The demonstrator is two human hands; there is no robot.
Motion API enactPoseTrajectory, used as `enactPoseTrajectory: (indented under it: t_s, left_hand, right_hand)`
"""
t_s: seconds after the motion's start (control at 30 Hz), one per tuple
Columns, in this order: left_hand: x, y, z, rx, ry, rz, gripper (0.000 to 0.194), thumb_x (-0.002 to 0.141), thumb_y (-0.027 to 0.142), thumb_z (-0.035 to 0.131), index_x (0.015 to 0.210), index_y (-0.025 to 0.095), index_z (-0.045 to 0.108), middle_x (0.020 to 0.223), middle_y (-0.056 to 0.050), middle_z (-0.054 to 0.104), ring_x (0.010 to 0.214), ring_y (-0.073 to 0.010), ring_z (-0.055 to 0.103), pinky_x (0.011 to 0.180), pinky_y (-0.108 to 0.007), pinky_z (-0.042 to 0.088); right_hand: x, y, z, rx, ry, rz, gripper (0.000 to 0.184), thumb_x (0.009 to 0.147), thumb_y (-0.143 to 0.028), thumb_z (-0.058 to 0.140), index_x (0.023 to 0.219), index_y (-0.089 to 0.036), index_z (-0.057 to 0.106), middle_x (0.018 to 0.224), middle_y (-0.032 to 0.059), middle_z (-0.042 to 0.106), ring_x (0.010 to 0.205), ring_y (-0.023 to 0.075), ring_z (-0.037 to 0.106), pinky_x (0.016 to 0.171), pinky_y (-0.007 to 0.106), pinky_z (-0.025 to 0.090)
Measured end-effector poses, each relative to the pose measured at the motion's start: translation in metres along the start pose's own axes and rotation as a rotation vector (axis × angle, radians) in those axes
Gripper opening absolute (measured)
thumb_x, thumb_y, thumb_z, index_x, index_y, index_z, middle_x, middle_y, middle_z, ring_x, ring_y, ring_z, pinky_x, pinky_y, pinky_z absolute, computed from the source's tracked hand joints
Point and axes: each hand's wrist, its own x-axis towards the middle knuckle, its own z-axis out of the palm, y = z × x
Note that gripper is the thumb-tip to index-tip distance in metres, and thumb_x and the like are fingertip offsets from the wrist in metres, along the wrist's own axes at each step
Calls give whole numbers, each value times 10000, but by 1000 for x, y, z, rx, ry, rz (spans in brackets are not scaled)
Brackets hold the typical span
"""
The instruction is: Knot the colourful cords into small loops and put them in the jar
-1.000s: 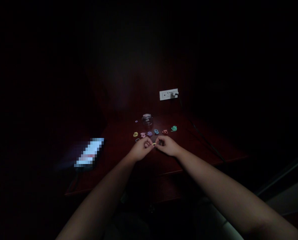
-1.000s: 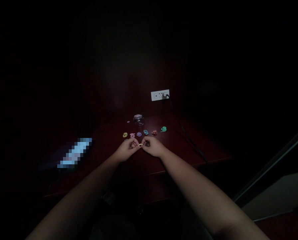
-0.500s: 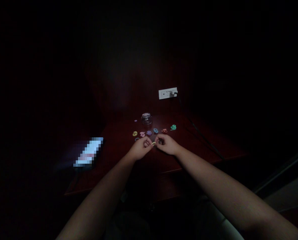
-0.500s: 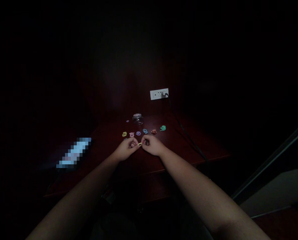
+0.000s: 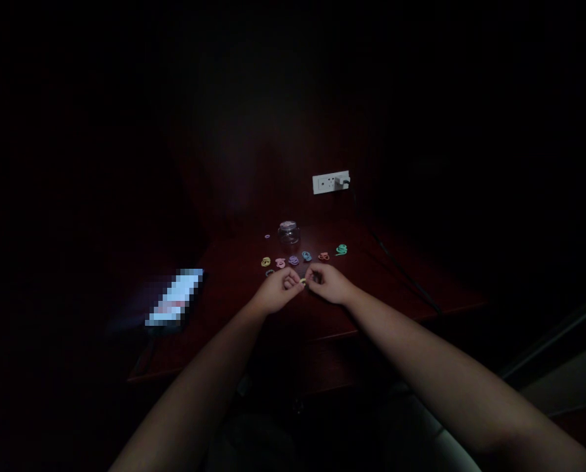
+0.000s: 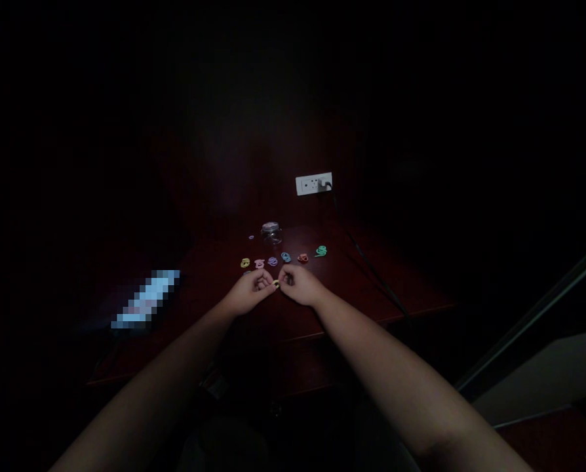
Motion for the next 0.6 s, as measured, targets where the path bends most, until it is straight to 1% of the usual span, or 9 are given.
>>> enactPoseTrajectory:
  t_s: [0.23, 0.4, 0.6]
  left_hand:
    - [1, 3, 0, -17, 16, 16, 159, 741, 273, 581, 755, 125, 523, 669, -6, 563, 565, -68, 474, 541, -187, 387]
    - [1, 5, 2, -45, 17, 6, 138, 745, 240, 575, 754, 126, 499, 662, -3, 567, 563, -63, 476, 537, -180, 381]
    - [0, 6, 3, -59, 19, 2, 139, 728, 227, 594, 731, 125, 499, 649, 2, 560, 560, -61, 481, 528, -176, 384]
  right_hand:
    - [-1, -1, 0, -9, 12, -5, 48, 696, -193, 531, 677, -149, 526, 607, -15, 529, 542, 86, 444, 512, 199, 349]
    - [0, 3, 1, -1, 10, 1, 76, 706, -222, 538, 688, -152, 514, 604, -19, 517, 528, 83, 439, 492, 196, 340]
    - [-1, 2, 1, -8, 10, -7, 67, 698, -207, 538, 682, -160, 493, 590, -26, 508, 524, 84, 435, 497, 198, 340]
